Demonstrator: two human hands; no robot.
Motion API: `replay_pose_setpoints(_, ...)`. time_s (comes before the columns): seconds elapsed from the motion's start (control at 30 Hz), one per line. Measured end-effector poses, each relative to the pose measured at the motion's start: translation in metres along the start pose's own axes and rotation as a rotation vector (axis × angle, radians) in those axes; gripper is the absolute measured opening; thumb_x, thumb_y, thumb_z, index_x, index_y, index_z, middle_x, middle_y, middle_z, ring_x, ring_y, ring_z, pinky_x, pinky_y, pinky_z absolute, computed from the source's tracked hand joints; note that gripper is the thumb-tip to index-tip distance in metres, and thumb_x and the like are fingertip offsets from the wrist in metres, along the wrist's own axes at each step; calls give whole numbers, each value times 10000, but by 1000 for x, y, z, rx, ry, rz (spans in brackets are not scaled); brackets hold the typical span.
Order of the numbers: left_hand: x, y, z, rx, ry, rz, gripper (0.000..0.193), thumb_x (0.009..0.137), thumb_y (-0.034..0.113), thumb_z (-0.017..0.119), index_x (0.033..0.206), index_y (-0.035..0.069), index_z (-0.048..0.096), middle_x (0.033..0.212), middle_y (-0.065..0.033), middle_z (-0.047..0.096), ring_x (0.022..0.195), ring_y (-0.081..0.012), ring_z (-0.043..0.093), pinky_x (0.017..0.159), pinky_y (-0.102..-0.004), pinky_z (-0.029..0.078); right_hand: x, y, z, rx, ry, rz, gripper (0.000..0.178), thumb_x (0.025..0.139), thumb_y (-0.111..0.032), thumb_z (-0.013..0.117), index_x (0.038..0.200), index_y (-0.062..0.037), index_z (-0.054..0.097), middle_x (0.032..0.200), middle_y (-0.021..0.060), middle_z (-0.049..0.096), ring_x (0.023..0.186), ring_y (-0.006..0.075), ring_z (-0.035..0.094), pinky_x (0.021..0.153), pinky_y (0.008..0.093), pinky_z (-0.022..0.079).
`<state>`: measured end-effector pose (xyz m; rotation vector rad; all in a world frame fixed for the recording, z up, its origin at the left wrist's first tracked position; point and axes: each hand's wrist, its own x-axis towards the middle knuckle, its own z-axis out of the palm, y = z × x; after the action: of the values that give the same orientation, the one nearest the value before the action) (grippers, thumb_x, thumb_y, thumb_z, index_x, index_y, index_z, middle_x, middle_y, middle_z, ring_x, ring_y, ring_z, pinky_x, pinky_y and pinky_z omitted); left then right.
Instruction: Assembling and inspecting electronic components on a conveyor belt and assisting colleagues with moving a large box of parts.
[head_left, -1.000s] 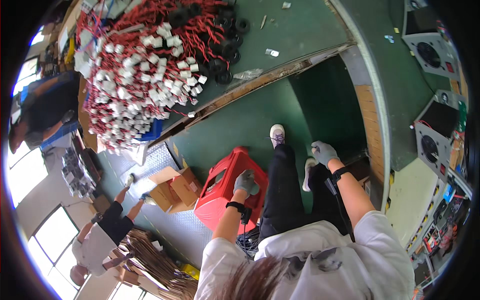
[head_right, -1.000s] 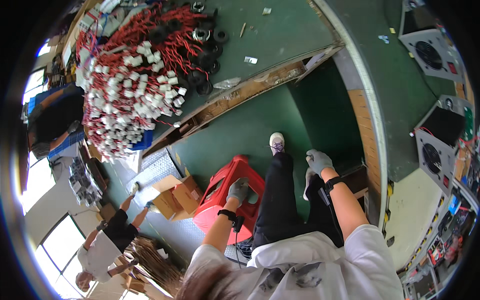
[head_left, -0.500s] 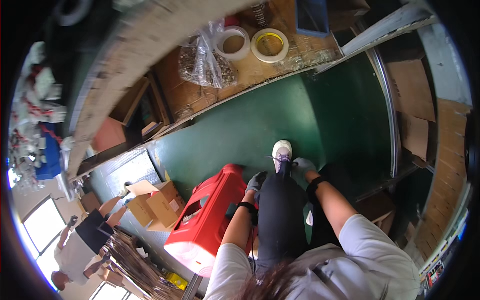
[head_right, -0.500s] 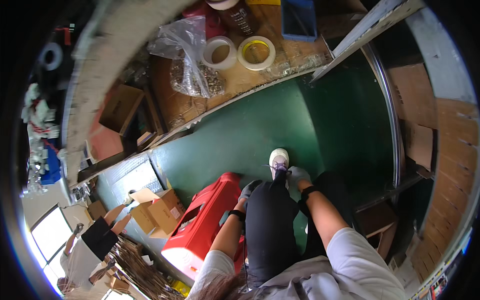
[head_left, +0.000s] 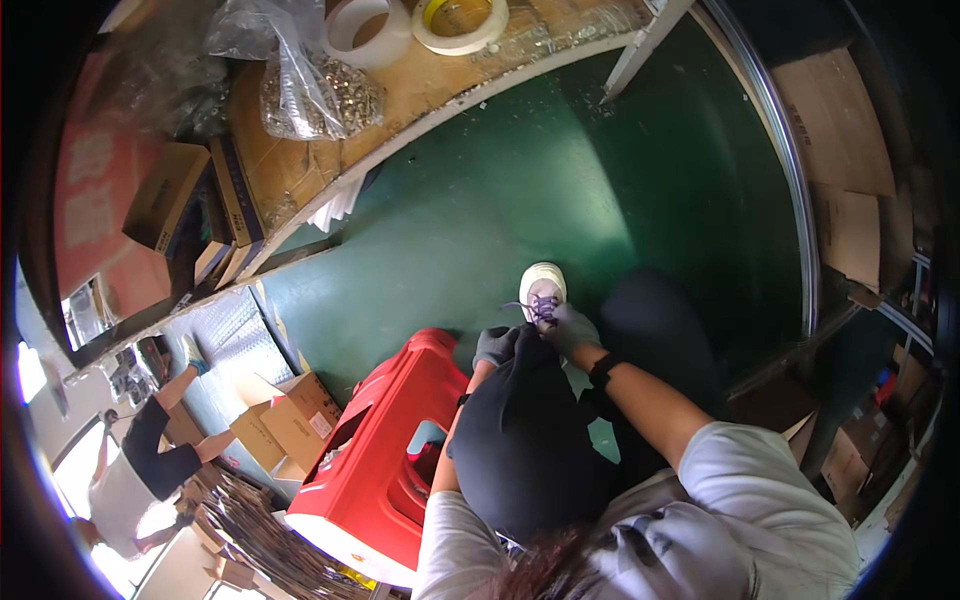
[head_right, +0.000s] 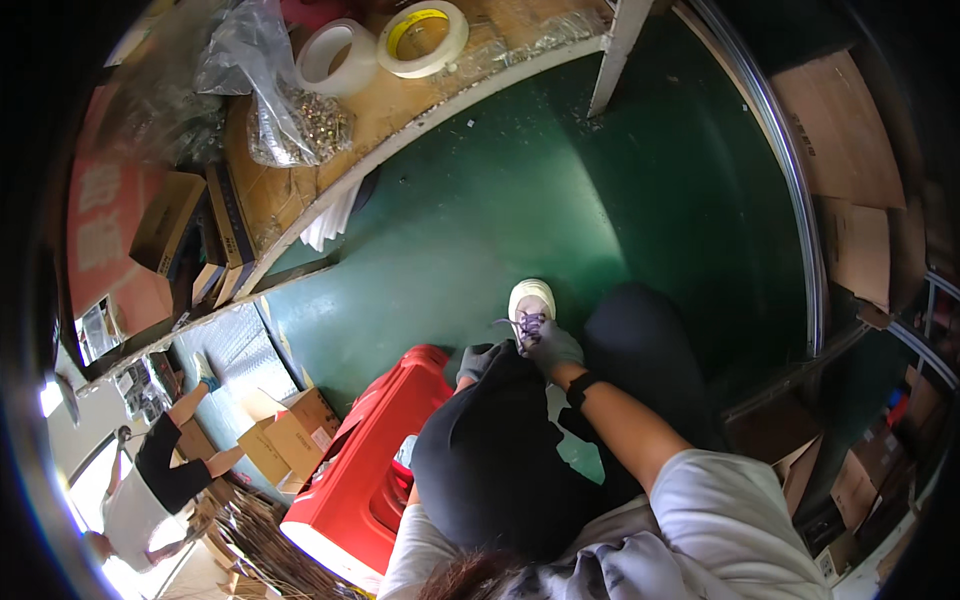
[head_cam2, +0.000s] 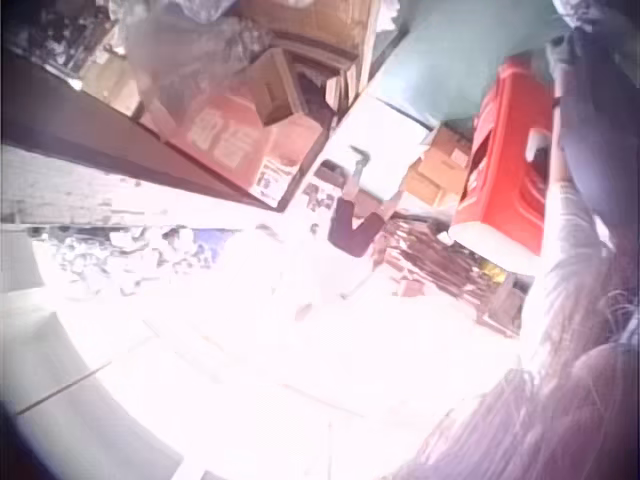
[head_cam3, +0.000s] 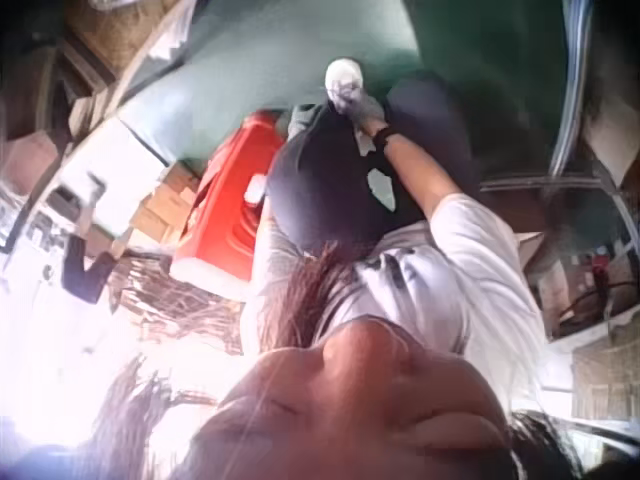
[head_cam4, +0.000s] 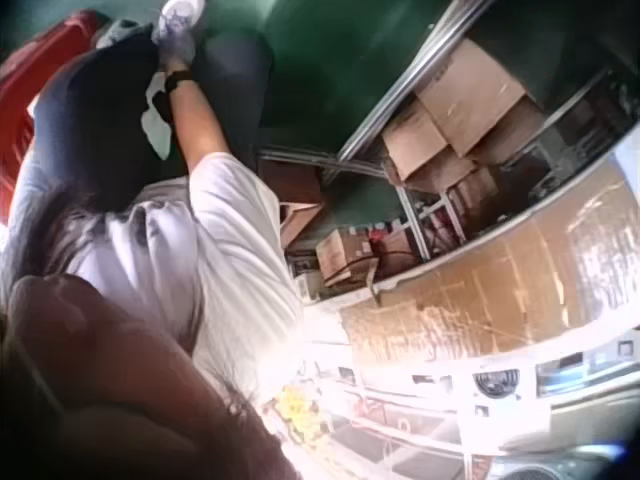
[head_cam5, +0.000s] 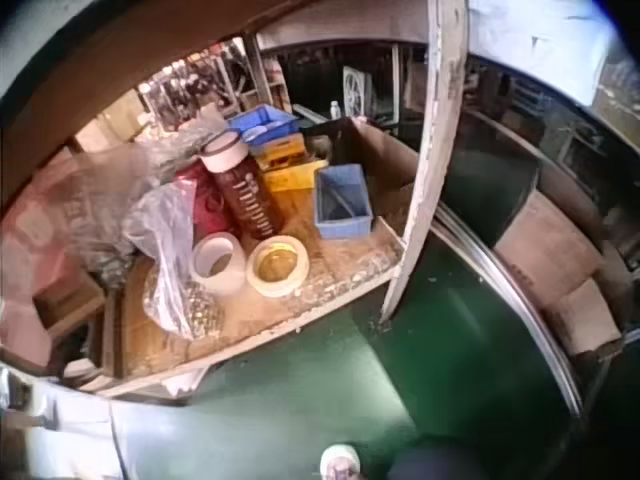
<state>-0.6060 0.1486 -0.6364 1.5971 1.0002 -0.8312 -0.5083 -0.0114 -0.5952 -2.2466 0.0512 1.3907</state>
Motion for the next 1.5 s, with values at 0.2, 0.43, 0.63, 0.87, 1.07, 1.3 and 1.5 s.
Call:
replay_pose_setpoints(0.2,37,-87,9,29,-94,147,326,824,265,559,1071,55,591,941,-149,650,866,-254,615,729,-332,464,25,6,42,-190,69,-407,302,801,-312,573,964,-57,572,904,199,624,836,396,598,742,460,484)
replay_pose_setpoints(0.43,15,-37,11,-65,-145,504,276,856,227,565,1095,90,569,1029,-149,593,943,-244,569,821,-331,443,26,1,4,801,-26,-18,173,918,-244,495,938,-82,553,745,55,616,611,157,592,502,286,452)
replay_pose_setpoints(0.63,-2,19,2,414,-172,302,382,861,336,518,1150,90,564,1148,-177,576,1081,-324,537,919,-364,409,16,-10,-24,830,-106,-39,234,950,-280,458,909,-75,564,724,-1,589,592,85,522,479,235,405)
replay_pose_setpoints(0.87,24,-2,10,469,-150,383,404,916,383,386,1133,108,589,1175,-181,564,1106,-349,516,933,-375,406,26,2,-21,885,-59,-117,355,942,-408,443,882,-85,577,803,28,572,736,132,569,640,290,496)
replay_pose_setpoints(1.07,-35,43,-3,46,-283,107,389,892,385,430,1116,113,597,1135,-146,591,1054,-286,542,934,-354,391,48,21,-11,1233,-160,-65,368,963,-377,402,795,-78,536,594,26,509,550,156,524,534,284,466)
replay_pose_setpoints(1.3,-11,28,8,230,-205,37,516,885,470,402,1169,75,572,1225,-152,557,1158,-287,499,980,-342,351,53,17,-11,1162,-157,-18,407,961,-400,393,776,-73,550,532,19,488,459,151,481,467,274,429)
replay_pose_setpoints(1.5,22,-29,-2,566,-32,490,343,879,312,420,969,73,649,1012,-178,639,957,-341,601,822,-403,472,47,2,-5,1203,-119,102,418,933,-435,451,773,-83,612,530,-4,481,441,130,456,427,265,392)
